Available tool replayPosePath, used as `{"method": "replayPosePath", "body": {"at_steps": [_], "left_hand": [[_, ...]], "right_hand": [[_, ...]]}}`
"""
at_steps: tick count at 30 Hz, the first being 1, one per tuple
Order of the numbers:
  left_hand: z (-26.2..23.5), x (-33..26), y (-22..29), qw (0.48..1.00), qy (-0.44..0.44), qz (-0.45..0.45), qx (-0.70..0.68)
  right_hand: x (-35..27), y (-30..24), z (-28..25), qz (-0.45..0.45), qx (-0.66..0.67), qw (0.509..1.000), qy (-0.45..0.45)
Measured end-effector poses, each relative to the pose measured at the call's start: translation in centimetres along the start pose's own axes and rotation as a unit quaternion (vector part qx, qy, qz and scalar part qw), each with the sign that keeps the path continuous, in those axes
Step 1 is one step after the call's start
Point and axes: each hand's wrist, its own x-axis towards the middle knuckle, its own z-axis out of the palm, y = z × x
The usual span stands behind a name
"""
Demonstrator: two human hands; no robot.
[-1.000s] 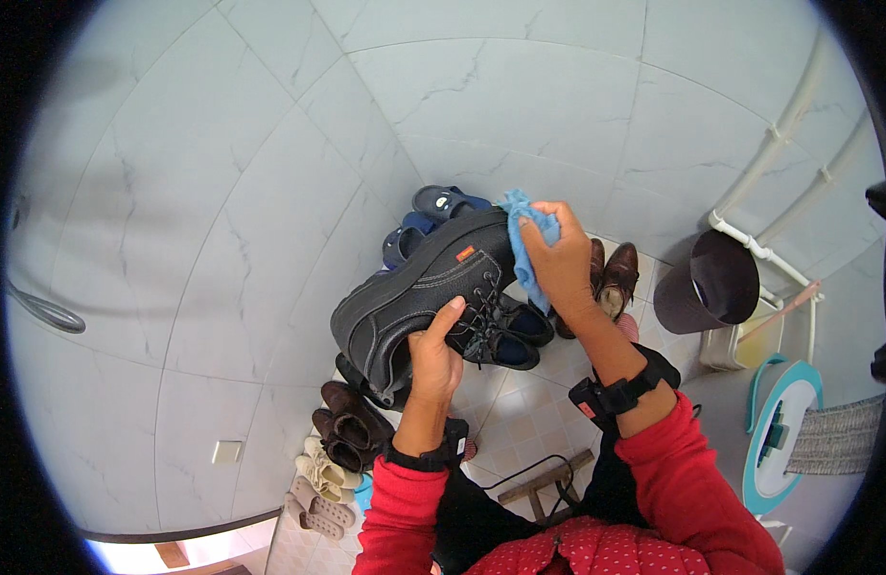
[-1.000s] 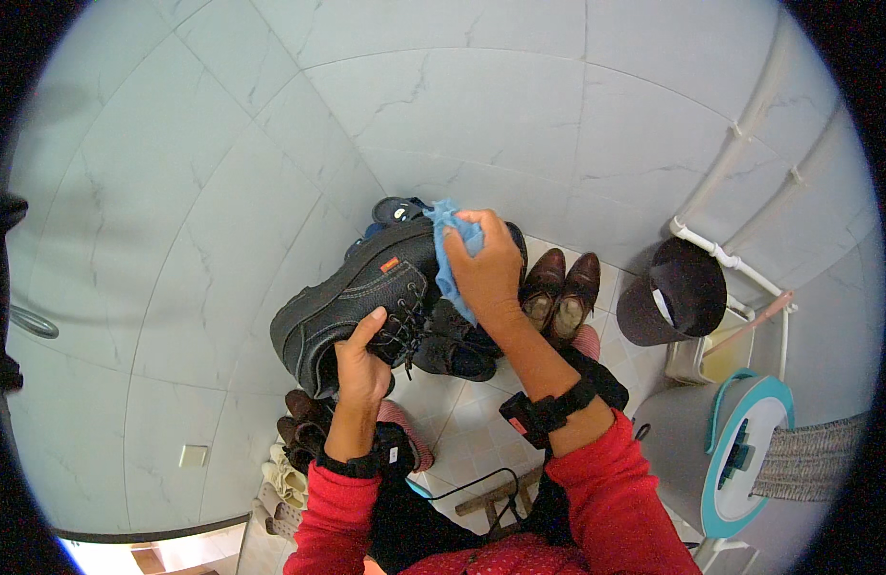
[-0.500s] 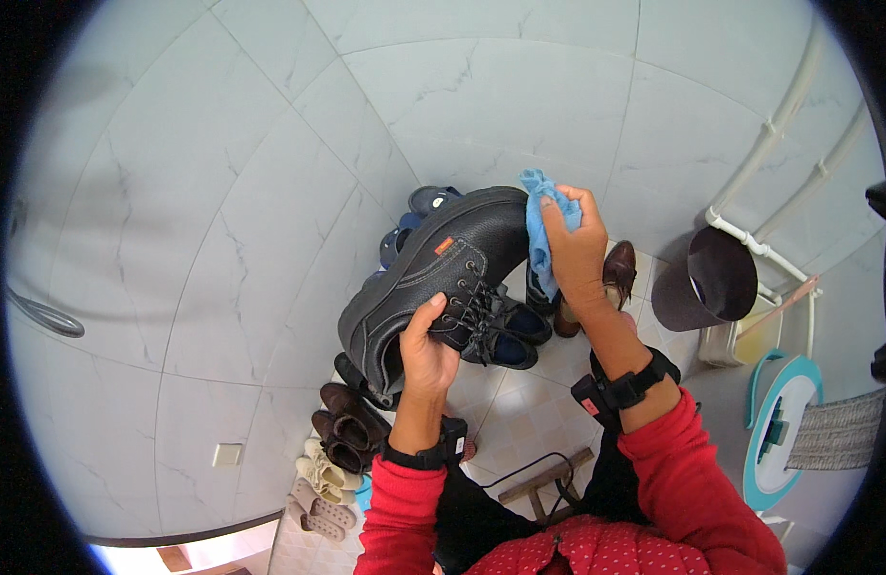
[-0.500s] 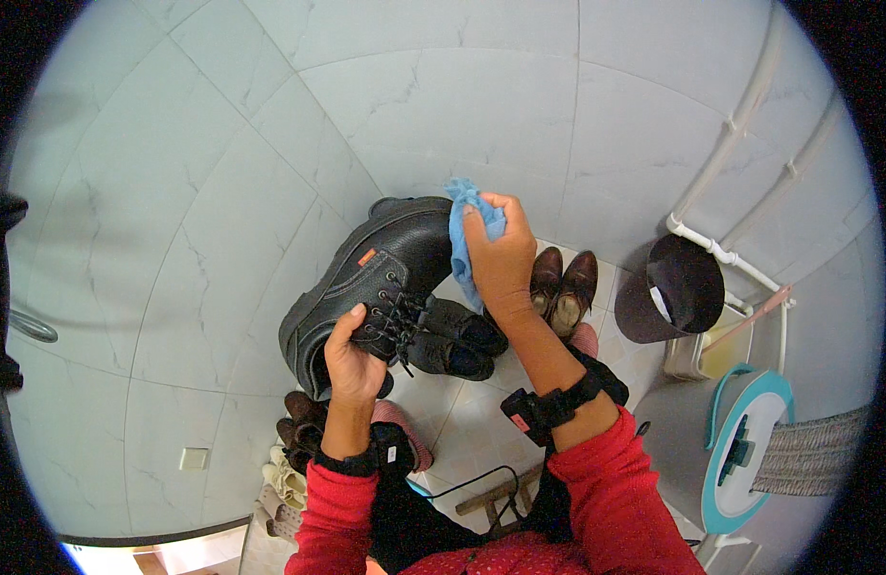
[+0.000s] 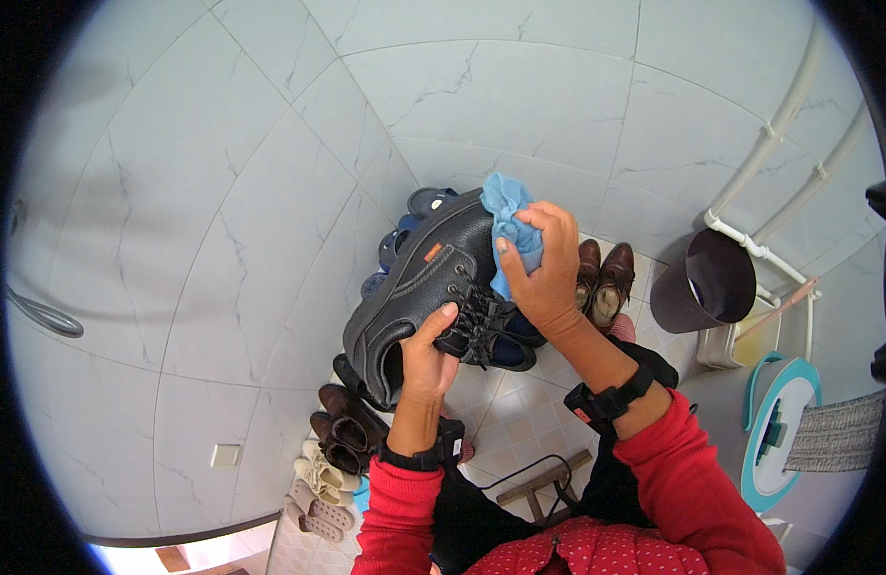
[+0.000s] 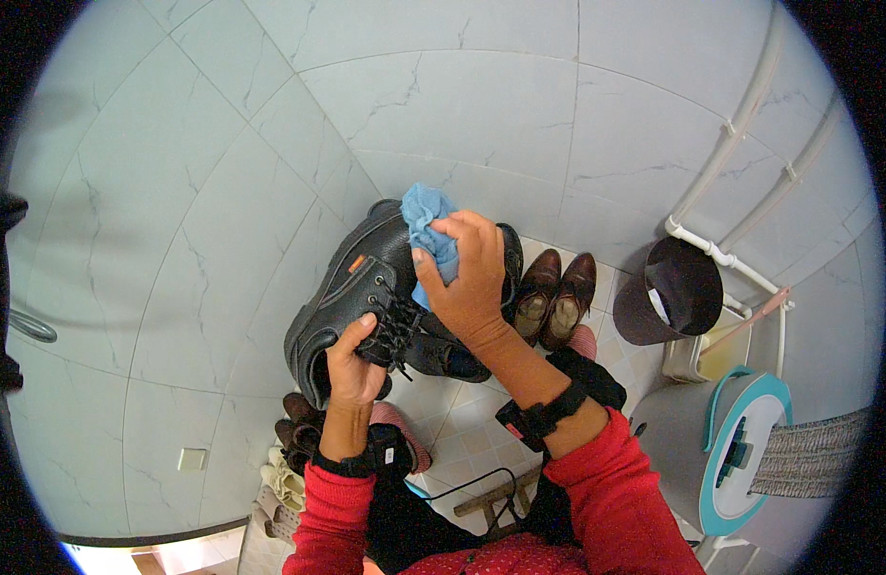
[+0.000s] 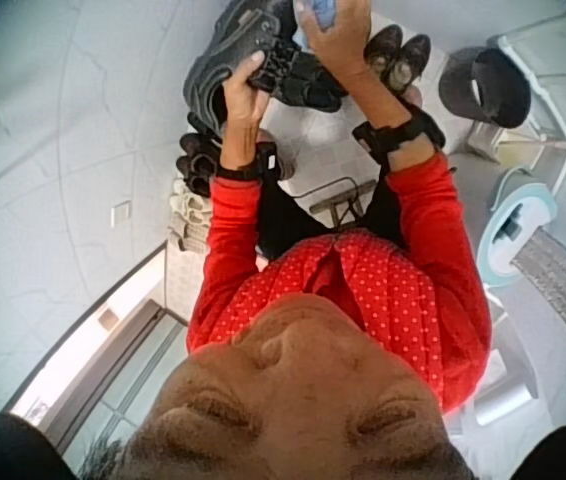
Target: The person wipes a black shoe with a blue cloth, rotating it to clean the upper, sides, and heel. The shoe is held in one hand while the other hand scrubs the surface. The person remains seated on the floor throughout.
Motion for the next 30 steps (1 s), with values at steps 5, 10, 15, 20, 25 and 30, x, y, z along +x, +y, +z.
{"method": "replayPosePath", "body": {"at_steps": [5, 10, 15, 20, 25, 30], "left_hand": [[0.2, -0.5, 0.1, 1.0, -0.017, 0.009, 0.024], [0.3, -1.0, -0.1, 0.999, -0.007, -0.006, 0.044], [0.3, -1.3, 0.2, 0.999, -0.015, -0.029, 0.039], [-0.1, -1.4, -0.1, 0.997, -0.02, -0.038, 0.068], [-0.2, -1.5, -0.5, 0.988, -0.018, -0.009, 0.153], [0.8, -1.3, -0.7, 0.999, -0.006, -0.033, 0.039]], "right_hand": [[0.7, 0.0, -0.6, -0.052, -0.058, 0.997, 0.015], [1.4, 0.5, -0.7, -0.055, -0.037, 0.997, 0.033], [1.5, 1.0, -0.5, 0.033, -0.003, 0.998, 0.048], [1.7, 1.3, -0.7, 0.174, 0.039, 0.982, 0.064], [2.1, 1.6, -0.9, 0.264, 0.061, 0.96, 0.065], [1.1, 0.8, -0.1, 0.085, -0.026, 0.995, 0.052]]}}
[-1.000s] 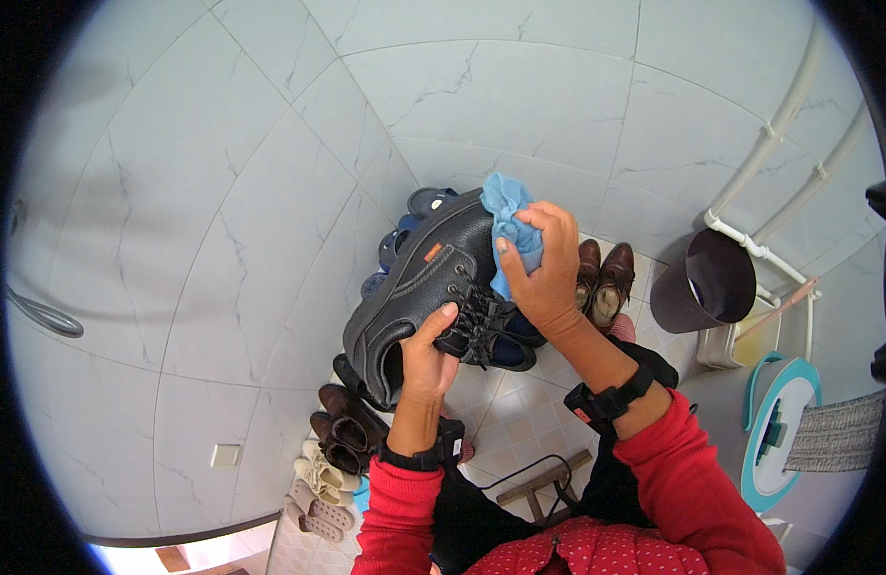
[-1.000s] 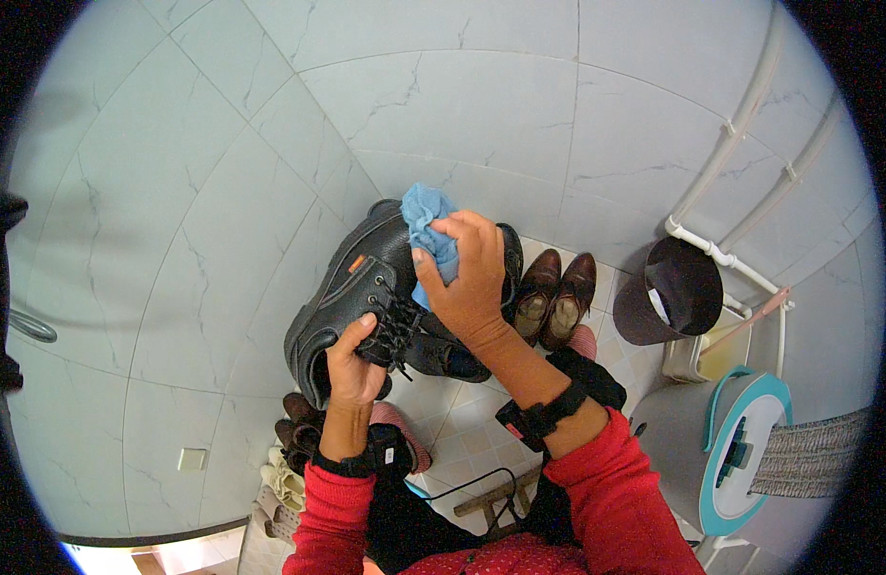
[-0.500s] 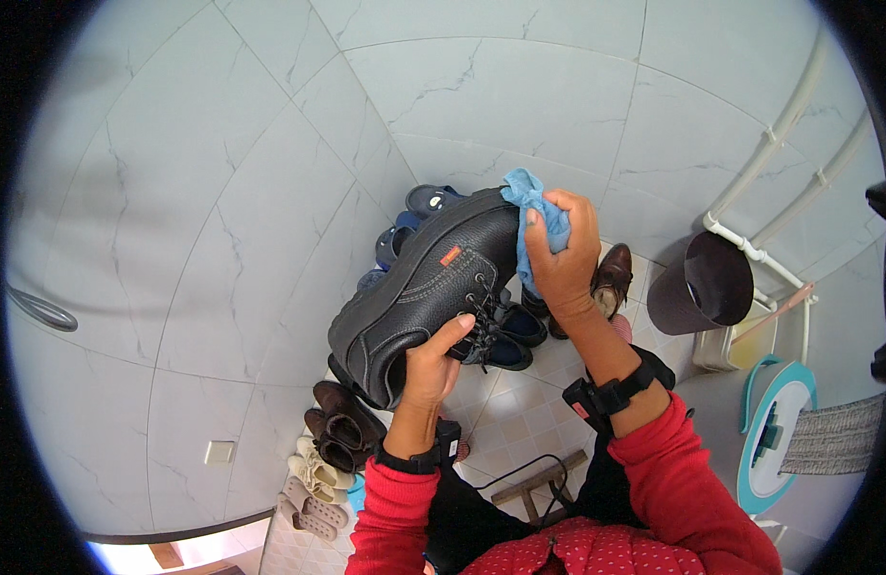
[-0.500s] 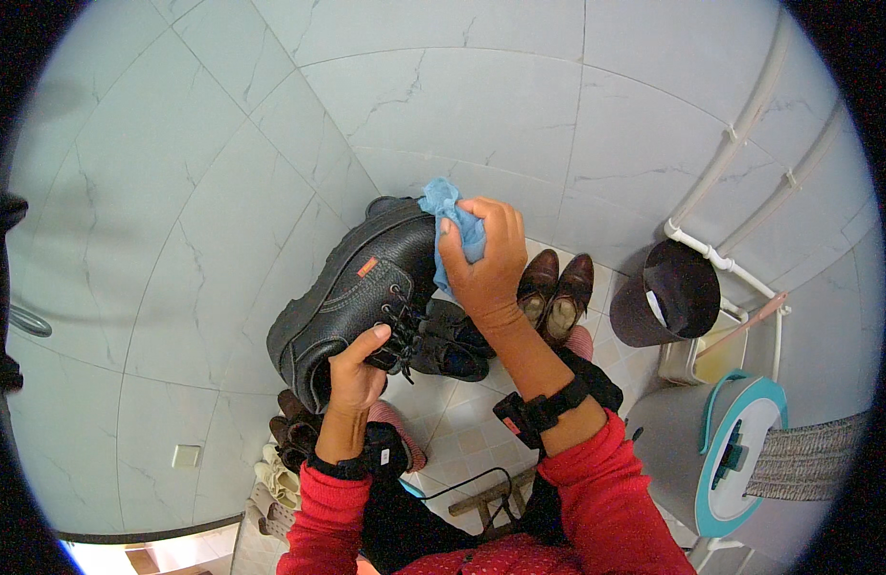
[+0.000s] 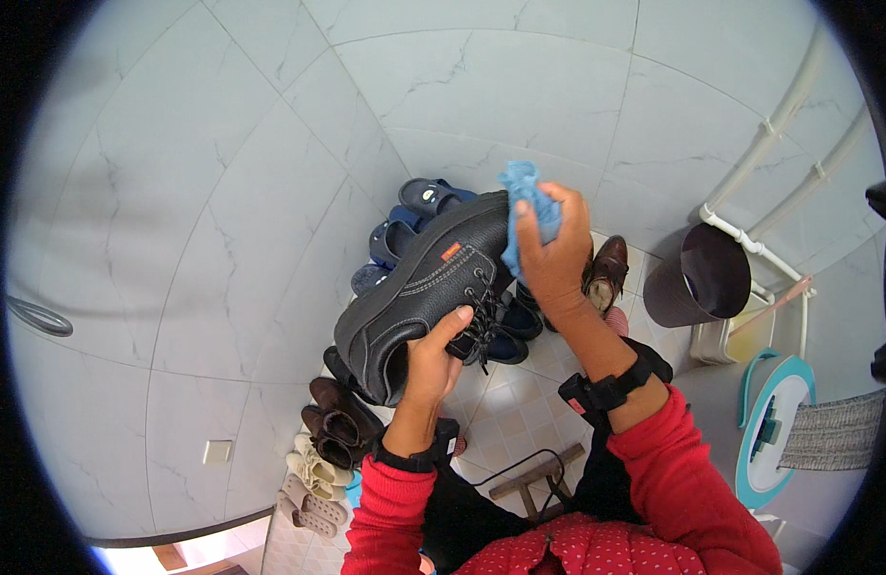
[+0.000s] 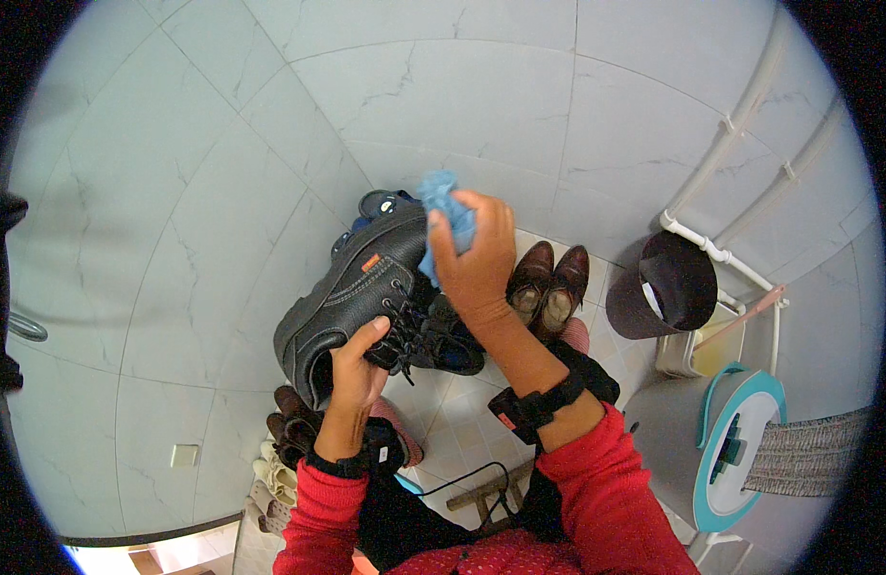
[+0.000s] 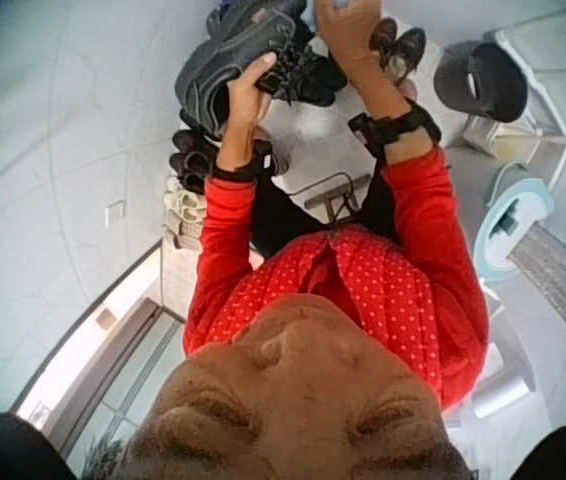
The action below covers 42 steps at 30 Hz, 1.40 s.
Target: The person wipes a black shoe with a blue cloth, rotating it to clean the upper, sides, and heel. The shoe is held in one hand while the other hand scrubs the surface. The person remains seated on the floor throughout.
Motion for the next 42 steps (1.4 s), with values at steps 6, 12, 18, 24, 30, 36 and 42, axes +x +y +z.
{"method": "replayPosePath", "body": {"at_steps": [6, 12, 18, 24, 30, 36, 42], "left_hand": [[-0.1, 0.6, 0.1, 0.999, 0.008, -0.002, -0.044], [-0.4, 0.7, -0.2, 0.999, -0.003, 0.053, -0.011], [-1.0, 1.0, 1.6, 0.983, -0.012, -0.02, -0.18], [-0.2, 1.1, 1.3, 0.988, -0.015, -0.014, -0.154], [0.2, 0.5, 0.8, 0.998, -0.044, -0.015, -0.049], [-0.1, 0.2, -0.1, 0.999, 0.011, -0.009, 0.034], [-0.1, 0.7, -0.4, 0.999, 0.017, -0.049, -0.017]], "right_hand": [[-0.3, -0.4, 0.4, -0.199, -0.027, 0.978, -0.055], [1.0, 1.3, 0.2, -0.092, -0.037, 0.995, 0.001], [1.9, 2.1, 0.6, 0.268, 0.13, 0.953, 0.052], [-0.7, 0.6, 1.9, -0.065, 0.049, 0.996, -0.022], [-0.3, 0.7, 1.6, -0.136, -0.008, 0.991, -0.009], [0.7, 1.0, 1.0, -0.044, -0.041, 0.998, -0.006], [0.7, 0.9, 1.5, 0.018, -0.003, 1.0, -0.005]]}}
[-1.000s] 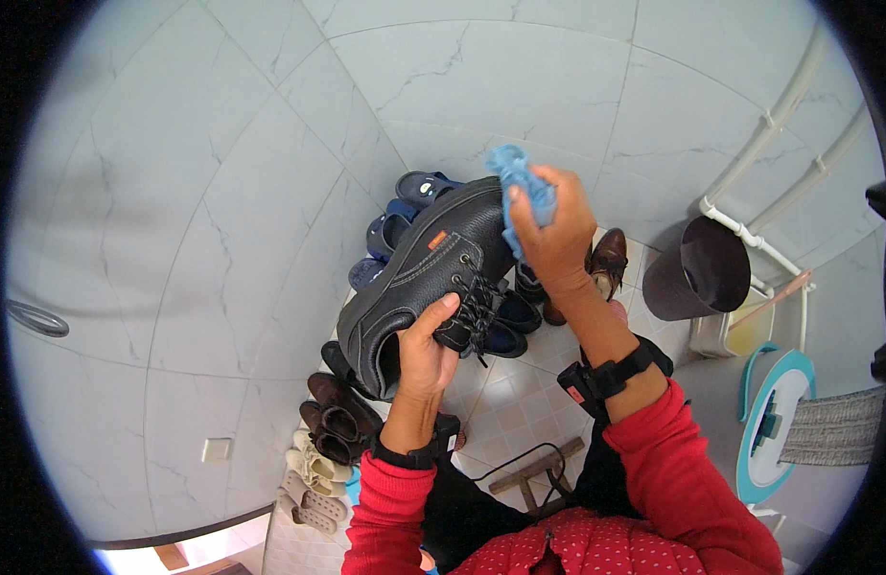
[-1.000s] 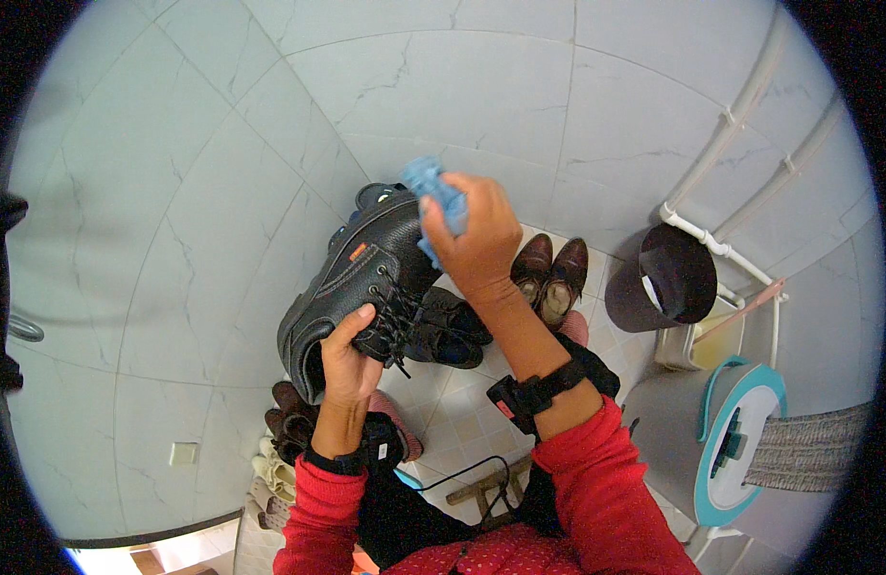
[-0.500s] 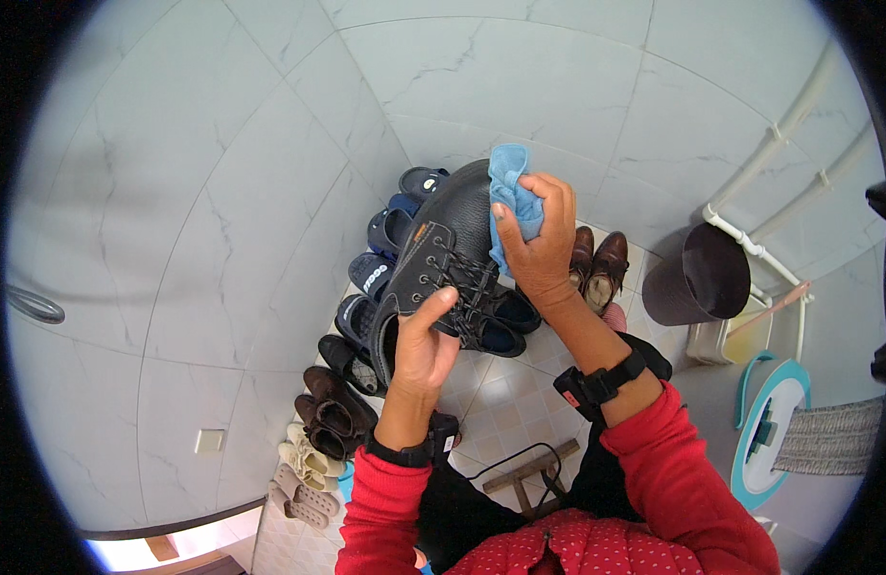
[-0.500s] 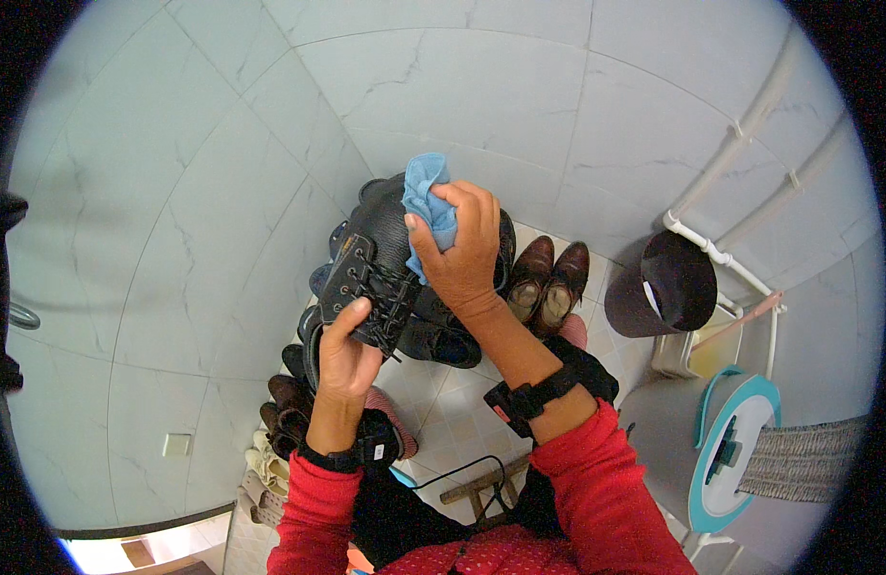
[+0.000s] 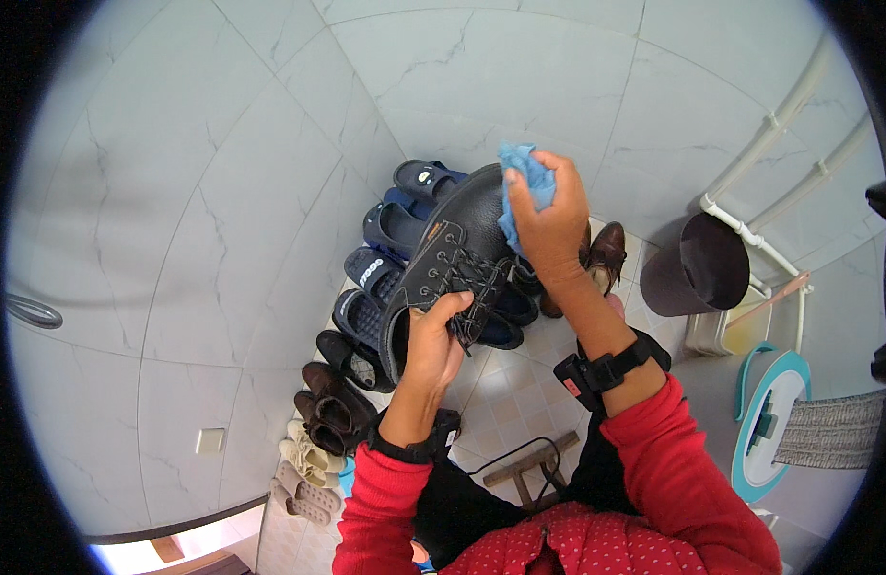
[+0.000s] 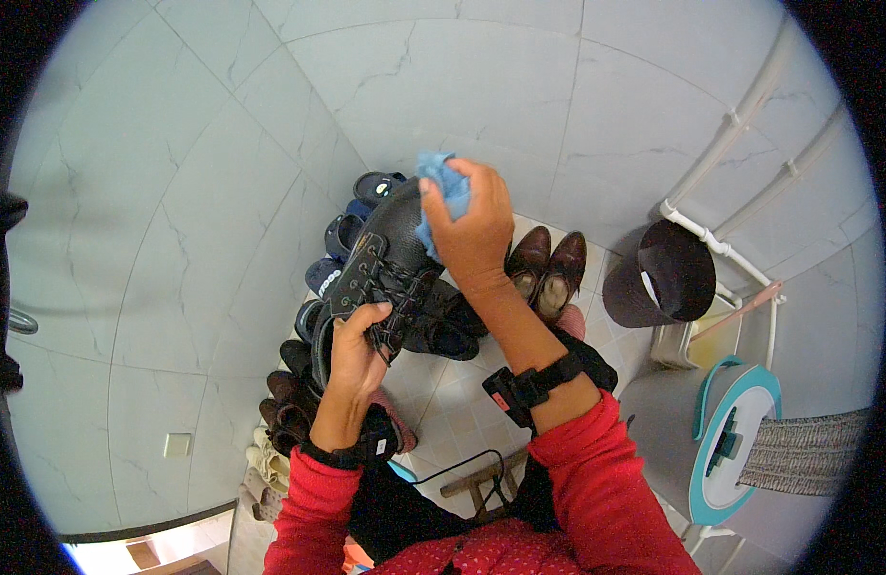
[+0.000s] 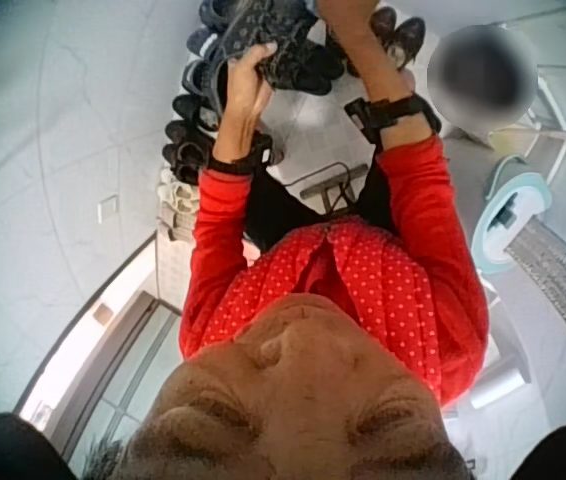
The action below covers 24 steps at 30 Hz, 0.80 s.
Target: The person wipes a black shoe with a blue cloth, rotating it to clean the upper, sides, and heel. The shoe is held in one hand while the other hand scrubs the surface. The person remains seated on the floor throughout.
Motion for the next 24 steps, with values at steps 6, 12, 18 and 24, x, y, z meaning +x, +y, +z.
{"method": "replayPosePath", "body": {"at_steps": [6, 12, 18, 24], "left_hand": [[0.4, 0.2, -0.2, 0.999, 0.003, 0.035, 0.019], [-0.2, 0.1, 0.1, 1.0, -0.02, 0.009, -0.004], [-0.9, 0.8, 0.6, 0.99, -0.007, -0.021, -0.138], [-1.4, 1.9, 0.6, 0.979, -0.01, 0.0, -0.202]], "right_hand": [[-0.9, -0.5, -0.2, -0.216, -0.05, 0.971, -0.093], [0.5, 0.9, -0.1, -0.127, -0.06, 0.99, 0.001], [0.4, 1.3, 0.2, 0.196, 0.17, 0.965, 0.028], [-4.0, -0.5, 1.4, 0.05, 0.103, 0.99, -0.084]]}}
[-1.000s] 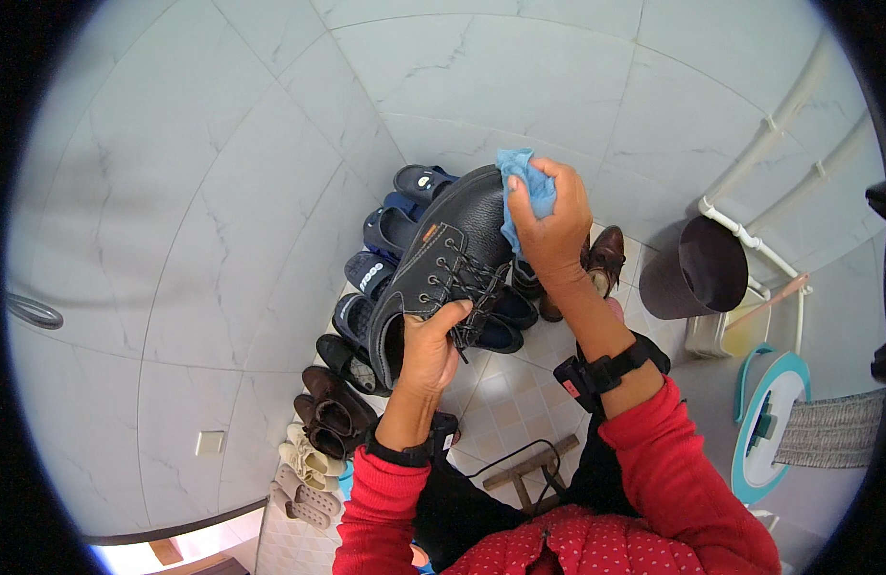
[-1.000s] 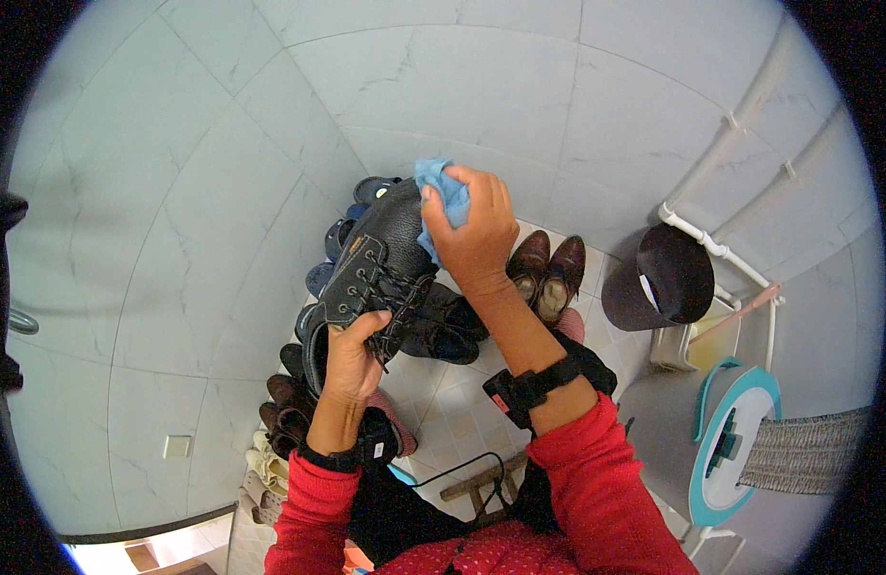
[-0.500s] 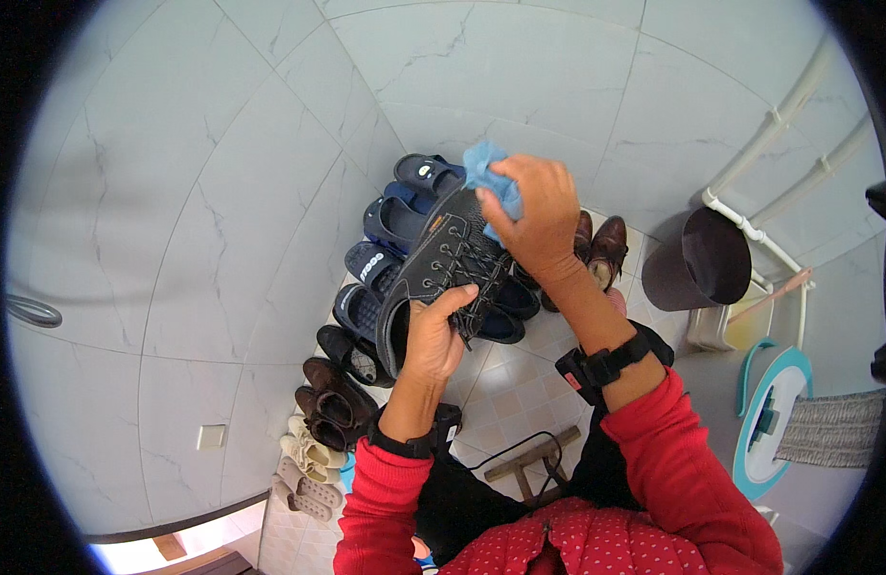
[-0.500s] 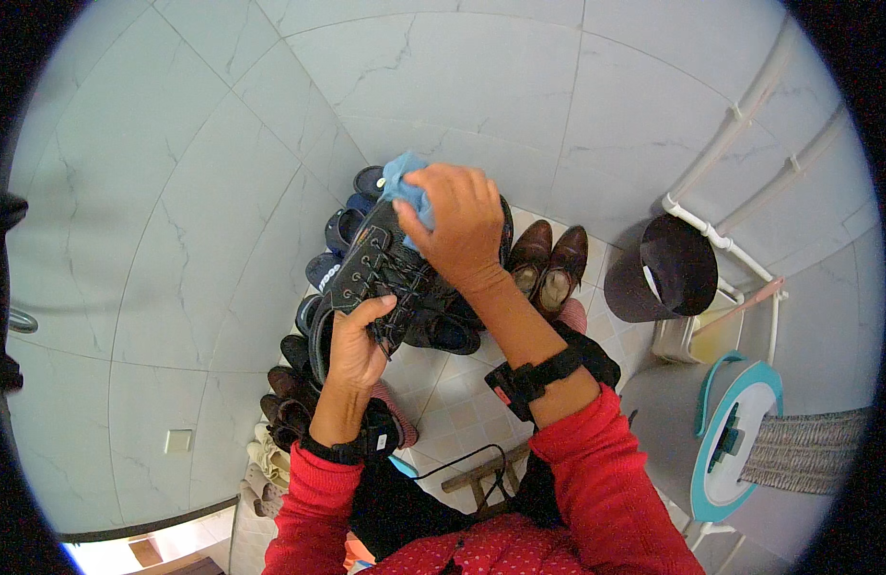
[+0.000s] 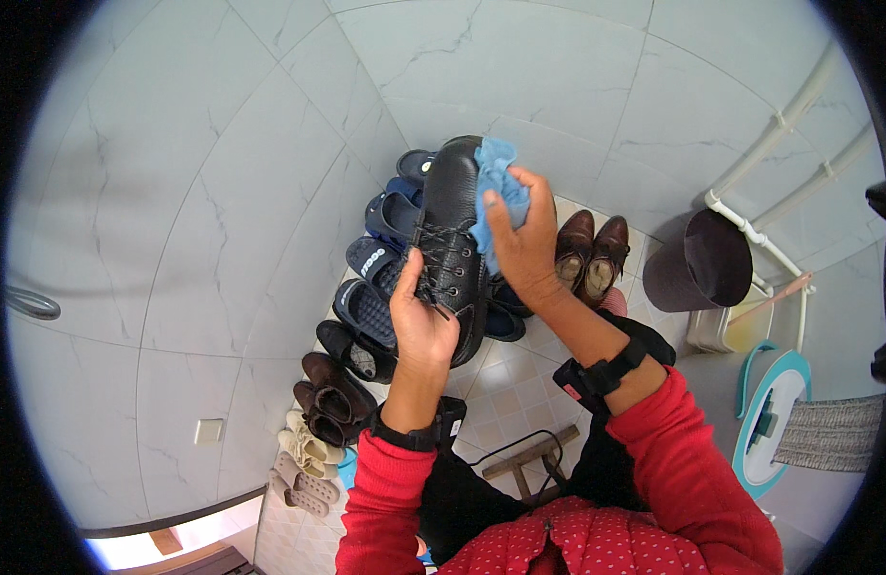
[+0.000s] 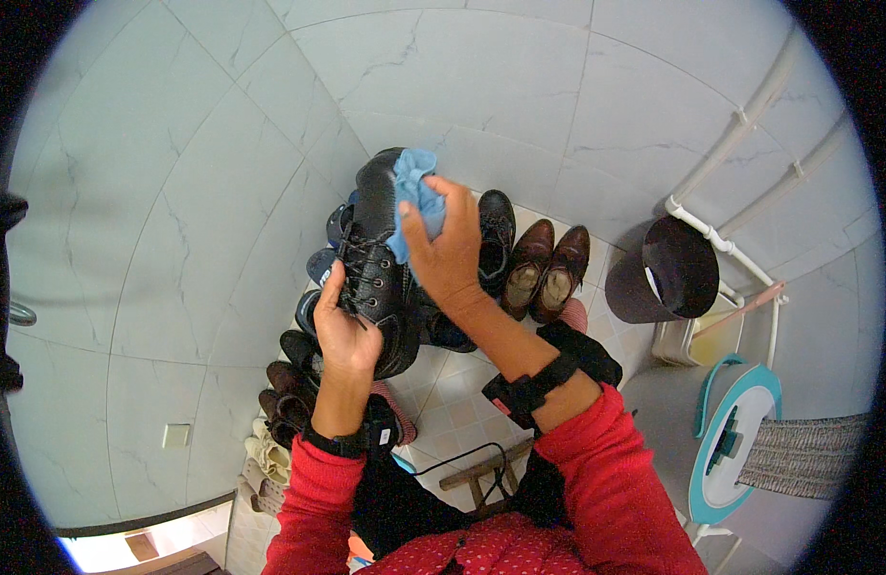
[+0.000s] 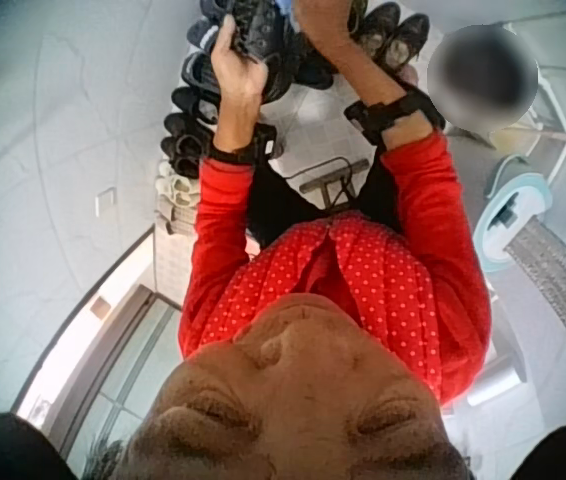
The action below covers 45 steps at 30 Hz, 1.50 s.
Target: The person wipes a black shoe with a blue cloth, rotating it to clean the upper, sides, and heel. The shoe is held in one hand while the other hand scrubs the surface. The person remains seated on the floor throughout.
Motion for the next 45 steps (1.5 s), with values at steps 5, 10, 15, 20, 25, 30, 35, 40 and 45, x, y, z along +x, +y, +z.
{"method": "replayPosePath", "body": {"at_steps": [5, 10, 15, 20, 25, 30, 35, 40, 45], "left_hand": [[-0.3, 0.1, 0.4, 1.0, -0.016, 0.003, -0.014], [-0.2, -0.7, -0.3, 0.998, 0.003, -0.026, 0.065], [-0.2, -0.8, -0.3, 0.996, 0.02, -0.061, 0.062], [0.4, -0.5, -0.6, 0.999, 0.01, -0.033, 0.01], [0.3, 0.5, -0.2, 1.0, -0.008, 0.003, -0.031], [-0.2, 0.4, 0.4, 0.999, 0.031, 0.012, 0.024], [0.3, -0.4, 0.2, 0.999, 0.025, -0.016, 0.035], [0.6, -0.8, 0.3, 0.999, 0.019, -0.033, 0.027], [0.1, -0.8, 0.4, 0.999, 0.018, -0.04, 0.027]], "right_hand": [[-1.6, -0.6, 0.4, -0.074, 0.002, 0.997, -0.023], [1.2, 0.5, -0.5, -0.05, -0.039, 0.997, 0.033], [3.7, 1.0, -1.7, 0.006, -0.044, 0.995, 0.092], [3.1, 0.0, -1.7, 0.114, 0.083, 0.987, 0.079], [-0.7, -1.5, -0.8, -0.173, 0.04, 0.982, -0.067], [-0.4, -1.4, -0.7, -0.225, -0.011, 0.97, -0.091], [1.5, -0.4, -1.0, -0.227, -0.091, 0.969, -0.021], [3.3, 0.6, -1.7, -0.055, -0.082, 0.993, 0.068], [3.5, 0.1, -1.8, 0.15, 0.072, 0.983, 0.075]]}}
